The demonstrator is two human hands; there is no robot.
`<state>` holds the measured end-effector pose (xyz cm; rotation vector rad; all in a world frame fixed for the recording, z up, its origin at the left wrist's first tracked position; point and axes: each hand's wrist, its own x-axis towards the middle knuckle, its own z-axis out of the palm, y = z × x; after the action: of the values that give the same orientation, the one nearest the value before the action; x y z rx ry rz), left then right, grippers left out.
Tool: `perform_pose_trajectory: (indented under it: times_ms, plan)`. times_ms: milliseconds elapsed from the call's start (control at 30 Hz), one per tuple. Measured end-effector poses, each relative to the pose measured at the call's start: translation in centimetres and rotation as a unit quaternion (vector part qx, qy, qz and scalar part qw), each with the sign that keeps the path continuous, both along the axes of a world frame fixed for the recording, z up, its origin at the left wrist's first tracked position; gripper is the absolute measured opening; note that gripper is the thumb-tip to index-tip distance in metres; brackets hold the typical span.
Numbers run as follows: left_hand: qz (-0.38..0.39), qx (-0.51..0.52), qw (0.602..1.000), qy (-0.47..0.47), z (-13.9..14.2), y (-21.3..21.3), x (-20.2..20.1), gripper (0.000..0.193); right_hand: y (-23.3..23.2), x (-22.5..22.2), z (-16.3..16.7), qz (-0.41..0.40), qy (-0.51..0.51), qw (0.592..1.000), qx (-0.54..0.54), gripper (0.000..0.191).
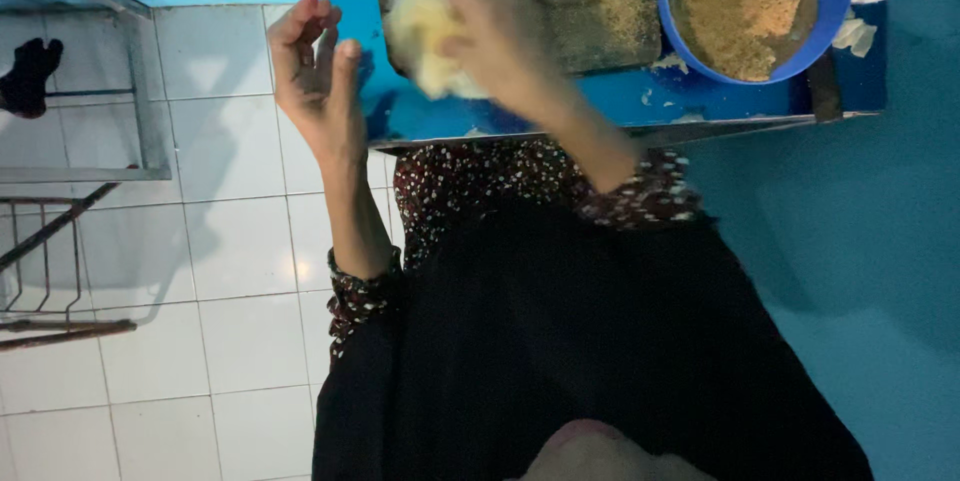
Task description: The person sits at a blue table and prepares filled rolls. They tear pieces from thin pale wrapper sheets, lay a wrapper on a wooden board, add filling from a blue bowl, and fold the wrapper over the filling, repeating the cycle with successive wrappers.
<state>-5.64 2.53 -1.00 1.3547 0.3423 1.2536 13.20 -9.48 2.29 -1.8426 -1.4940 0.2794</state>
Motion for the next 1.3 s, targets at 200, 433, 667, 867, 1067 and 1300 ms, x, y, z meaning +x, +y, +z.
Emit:
perform_pose_trajectory:
  times_ms: [200,433,667,867,1067,1300]
  plan:
    - [0.087,-0.044,0.993,0.068,1.8,-1.3,-1.4,0.024,-8.2,10.8,1.2,-0.155,-0.131,0.976,-0.077,0.032]
    - [-0.165,-0.097,0.978,0.084,3.1,-5.9,3.3,0.042,-6.6,7.4,3.0,0.107,0.270,0.952,0.095,0.037]
    - [-0.149,-0.301,0.942,-0.002,0.9,-6.7,6.2,0.022,-4.7,2.4,3.9,-0.054,-0.083,0.981,0.166,0.059]
    - [-0.067,-0.243,0.967,0.032,-0.3,-7.7,5.5,0.024,-5.4,-0.5,2.0,-0.017,-0.135,0.978,0.157,0.047]
    - [-0.048,-0.266,0.963,0.002,0.5,-7.1,2.8,0.019,-6.0,3.0,1.5,-0.040,0.058,0.990,0.124,0.031]
    - [-0.027,-0.279,0.960,0.007,0.9,-5.8,0.7,0.017,-6.3,4.2,1.9,-0.017,-0.093,0.993,0.065,0.042]
